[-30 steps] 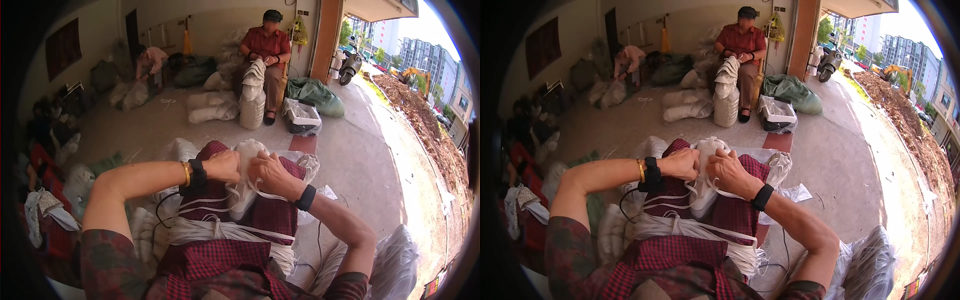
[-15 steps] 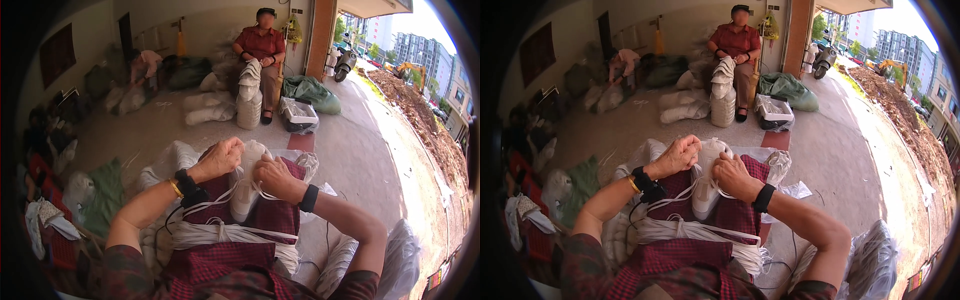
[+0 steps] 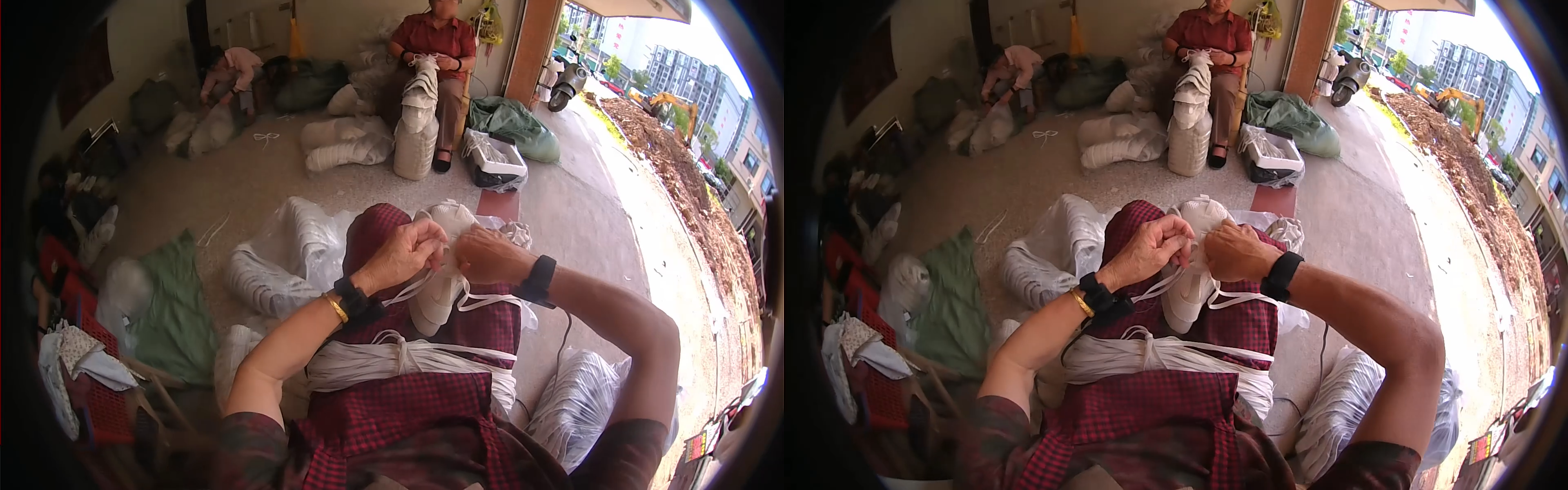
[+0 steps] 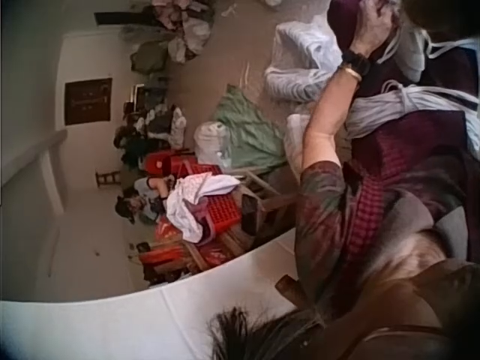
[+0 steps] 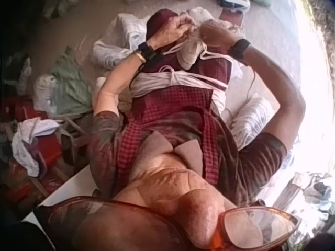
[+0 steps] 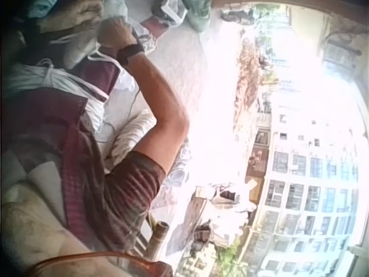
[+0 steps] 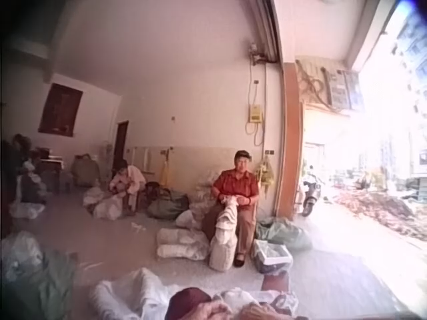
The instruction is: Lacing a white sneaker while sitting in a shoe manufacturing workshop.
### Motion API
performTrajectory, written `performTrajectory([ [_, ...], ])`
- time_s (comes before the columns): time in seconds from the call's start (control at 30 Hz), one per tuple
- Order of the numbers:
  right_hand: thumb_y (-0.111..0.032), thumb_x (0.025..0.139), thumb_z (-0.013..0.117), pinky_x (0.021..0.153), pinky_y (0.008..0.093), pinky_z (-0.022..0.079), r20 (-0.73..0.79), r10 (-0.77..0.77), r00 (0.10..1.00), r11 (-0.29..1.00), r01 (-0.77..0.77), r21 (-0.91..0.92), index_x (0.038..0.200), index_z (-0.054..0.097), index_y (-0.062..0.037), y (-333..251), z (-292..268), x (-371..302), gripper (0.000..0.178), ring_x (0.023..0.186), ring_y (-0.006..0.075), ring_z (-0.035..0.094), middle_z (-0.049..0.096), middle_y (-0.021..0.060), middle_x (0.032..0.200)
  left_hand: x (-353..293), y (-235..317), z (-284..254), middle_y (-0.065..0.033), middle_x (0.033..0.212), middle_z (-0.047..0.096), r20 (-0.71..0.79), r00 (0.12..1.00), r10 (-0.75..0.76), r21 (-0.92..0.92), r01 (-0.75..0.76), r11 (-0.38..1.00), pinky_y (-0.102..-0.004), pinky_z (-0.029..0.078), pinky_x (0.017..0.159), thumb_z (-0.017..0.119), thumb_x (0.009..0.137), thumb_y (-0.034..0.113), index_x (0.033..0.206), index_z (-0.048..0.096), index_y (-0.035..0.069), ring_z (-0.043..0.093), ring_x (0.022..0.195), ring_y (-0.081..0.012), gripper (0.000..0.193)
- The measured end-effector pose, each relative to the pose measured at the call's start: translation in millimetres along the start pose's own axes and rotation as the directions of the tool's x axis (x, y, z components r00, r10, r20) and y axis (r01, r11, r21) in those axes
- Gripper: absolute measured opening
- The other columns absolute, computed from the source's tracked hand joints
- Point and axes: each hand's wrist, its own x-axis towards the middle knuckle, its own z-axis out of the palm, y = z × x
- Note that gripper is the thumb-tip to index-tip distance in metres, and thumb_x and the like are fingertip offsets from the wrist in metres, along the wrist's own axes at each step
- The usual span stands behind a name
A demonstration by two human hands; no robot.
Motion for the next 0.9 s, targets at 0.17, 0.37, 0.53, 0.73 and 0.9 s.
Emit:
performTrajectory([
  [0.17, -0.015, 0.076, 0.063, 0.069, 0.0463, 0.055, 0.02, 0.196, 0.98, 0.973, -0.197, 0.125, 0.082, 0.072, 0.004, 1, -3, 11, 0.022, 0.083, 0.0369, 0.072, 0.07, 0.0229, 0.082, 3, -1, -2, -0.0039, 0.083, 0.067, 0.018, 1.0, -0.013, -0.045, 0.014, 0.999, -0.0251, 0.055, 0.07, 0.051, 0.103, 0.008, 0.106, 0.057, 0.002, 0.069, 0.077, -0.0117, 0.009],
  [0.37, -0.02, 0.075, 0.068, 0.068, 0.0452, 0.056, 0.13, 0.171, 0.977, 0.985, -0.169, -0.03, 0.082, 0.073, 0.0031, -11, -16, 12, 0.024, 0.085, 0.0379, 0.072, 0.071, 0.0224, 0.083, 4, -2, 1, -0.0048, 0.082, 0.068, 0.021, 0.999, 0.029, -0.03, -0.028, 0.999, -0.0253, 0.055, 0.066, 0.052, 0.102, 0.009, 0.106, 0.057, 0.002, 0.07, 0.075, -0.0124, 0.009],
  [0.53, -0.025, 0.072, 0.073, 0.067, 0.0467, 0.056, 0.051, 0.366, 0.929, 0.926, -0.369, 0.077, 0.081, 0.072, 0.0032, -7, -1, 14, 0.029, 0.082, 0.0382, 0.072, 0.071, 0.0221, 0.083, 4, 3, 2, -0.005, 0.081, 0.068, 0.013, 1.0, 0.005, -0.012, -0.005, 1.0, -0.0256, 0.056, 0.067, 0.053, 0.102, 0.008, 0.105, 0.057, 0.001, 0.069, 0.074, -0.0127, 0.009],
  [0.73, -0.026, 0.072, 0.073, 0.066, 0.0471, 0.056, -0.107, 0.444, 0.89, 0.891, -0.424, 0.165, 0.073, 0.072, 0.0024, -15, -8, 14, 0.029, 0.069, 0.0368, 0.071, 0.069, 0.0211, 0.071, 3, -7, 3, -0.0054, 0.082, 0.068, -0.035, 0.998, 0.061, -0.009, -0.062, 0.998, -0.0266, 0.057, 0.067, 0.054, 0.101, 0.007, 0.104, 0.057, -0.001, 0.069, 0.073, -0.0119, 0.009],
  [0.9, -0.023, 0.081, 0.068, 0.056, 0.032, 0.05, -0.516, 0.585, 0.626, 0.761, -0.203, 0.617, 0.075, 0.072, 0.0031, 39, -72, -1, 0.027, 0.057, 0.0122, 0.061, 0.065, 0.0072, 0.061, 0, -9, 9, -0.0057, 0.085, 0.07, -0.076, 0.995, 0.068, -0.007, -0.069, 0.998, -0.0254, 0.056, 0.066, 0.056, 0.101, 0.009, 0.103, 0.06, -0.001, 0.068, 0.072, -0.0093, 0.011],
])
